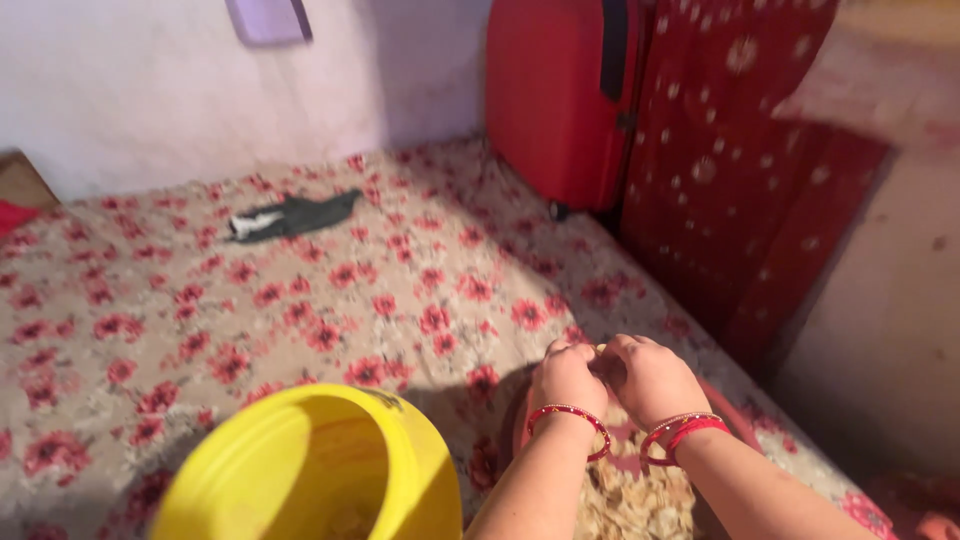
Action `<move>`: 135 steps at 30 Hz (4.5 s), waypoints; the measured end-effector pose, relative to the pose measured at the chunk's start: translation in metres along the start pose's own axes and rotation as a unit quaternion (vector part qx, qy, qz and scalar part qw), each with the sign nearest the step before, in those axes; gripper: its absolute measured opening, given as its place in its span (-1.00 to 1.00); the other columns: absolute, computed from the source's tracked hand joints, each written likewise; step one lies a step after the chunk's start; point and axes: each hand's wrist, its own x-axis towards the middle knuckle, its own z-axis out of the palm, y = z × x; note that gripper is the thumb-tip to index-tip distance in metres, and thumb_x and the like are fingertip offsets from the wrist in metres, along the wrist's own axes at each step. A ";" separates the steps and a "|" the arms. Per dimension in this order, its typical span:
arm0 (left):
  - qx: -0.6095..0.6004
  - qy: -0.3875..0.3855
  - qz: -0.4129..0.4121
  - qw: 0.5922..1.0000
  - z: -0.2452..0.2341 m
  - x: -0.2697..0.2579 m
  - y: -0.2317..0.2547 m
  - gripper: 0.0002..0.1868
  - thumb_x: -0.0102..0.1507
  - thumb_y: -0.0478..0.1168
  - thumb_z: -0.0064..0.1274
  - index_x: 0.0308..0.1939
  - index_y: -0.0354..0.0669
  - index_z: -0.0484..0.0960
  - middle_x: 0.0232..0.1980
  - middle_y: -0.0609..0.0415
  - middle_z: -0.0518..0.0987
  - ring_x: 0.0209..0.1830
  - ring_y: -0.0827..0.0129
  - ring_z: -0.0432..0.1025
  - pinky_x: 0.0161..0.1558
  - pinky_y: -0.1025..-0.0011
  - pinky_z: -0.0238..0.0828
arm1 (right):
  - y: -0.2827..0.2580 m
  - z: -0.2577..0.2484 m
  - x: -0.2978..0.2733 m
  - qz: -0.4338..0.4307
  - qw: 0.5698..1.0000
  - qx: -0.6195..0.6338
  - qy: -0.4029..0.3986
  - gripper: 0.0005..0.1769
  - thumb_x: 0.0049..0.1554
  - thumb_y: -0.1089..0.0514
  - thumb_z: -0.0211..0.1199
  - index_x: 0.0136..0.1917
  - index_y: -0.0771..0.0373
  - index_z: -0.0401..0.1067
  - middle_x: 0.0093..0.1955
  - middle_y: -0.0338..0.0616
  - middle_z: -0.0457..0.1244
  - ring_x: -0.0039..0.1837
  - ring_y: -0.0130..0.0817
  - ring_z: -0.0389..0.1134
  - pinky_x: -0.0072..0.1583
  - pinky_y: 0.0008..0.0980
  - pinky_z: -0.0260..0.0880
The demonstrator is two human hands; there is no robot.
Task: The person sorts dried food items by hand from a red bowl into a yellow container. They then transfer more items from a red plate into the same container, close the lid, and move the container to a nearby table.
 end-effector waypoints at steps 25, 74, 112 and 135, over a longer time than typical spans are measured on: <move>0.065 0.133 0.072 0.986 -0.283 -0.052 -0.095 -0.87 0.13 -0.31 0.12 -0.27 -0.12 0.73 -0.08 -0.14 0.66 -0.01 0.03 0.54 0.08 0.20 0.48 | -0.280 0.019 -0.051 -0.201 0.979 0.007 -0.022 -0.83 0.08 0.07 0.26 -0.08 0.11 0.57 -0.03 0.08 0.40 0.09 0.06 0.43 0.15 -0.02 0.42; 0.191 -0.083 0.048 0.977 0.013 -0.037 -0.055 -0.46 0.17 -0.26 0.15 0.24 0.20 0.55 0.35 0.13 0.42 0.40 0.17 0.27 0.37 0.18 0.20 | 0.051 0.038 -0.046 0.061 0.986 -0.040 -0.150 -0.67 0.06 0.03 0.35 0.14 -0.12 0.58 0.24 -0.29 0.37 0.30 -0.25 0.37 0.29 -0.21 0.41; -0.405 -0.038 -0.228 0.885 0.073 0.005 -0.114 -0.67 0.14 -0.45 0.19 -0.01 -0.21 0.76 -0.15 0.09 0.76 -0.38 0.48 0.57 -0.50 0.50 0.27 | 0.109 0.069 -0.036 0.404 0.718 0.566 -0.015 -0.73 0.19 0.36 0.17 0.18 0.29 0.43 0.04 -0.04 0.37 0.00 -0.18 0.44 0.07 -0.02 0.57; -0.457 -0.091 -0.144 0.873 -0.037 0.002 0.001 -0.67 0.14 -0.49 0.18 -0.01 -0.29 0.73 -0.19 0.01 0.70 -0.33 0.43 0.55 -0.25 0.45 0.54 | -0.001 -0.052 -0.013 0.392 0.682 0.615 0.046 -0.76 0.15 0.40 0.24 0.10 0.28 0.46 0.11 0.01 0.35 0.16 -0.04 0.42 0.05 -0.02 0.61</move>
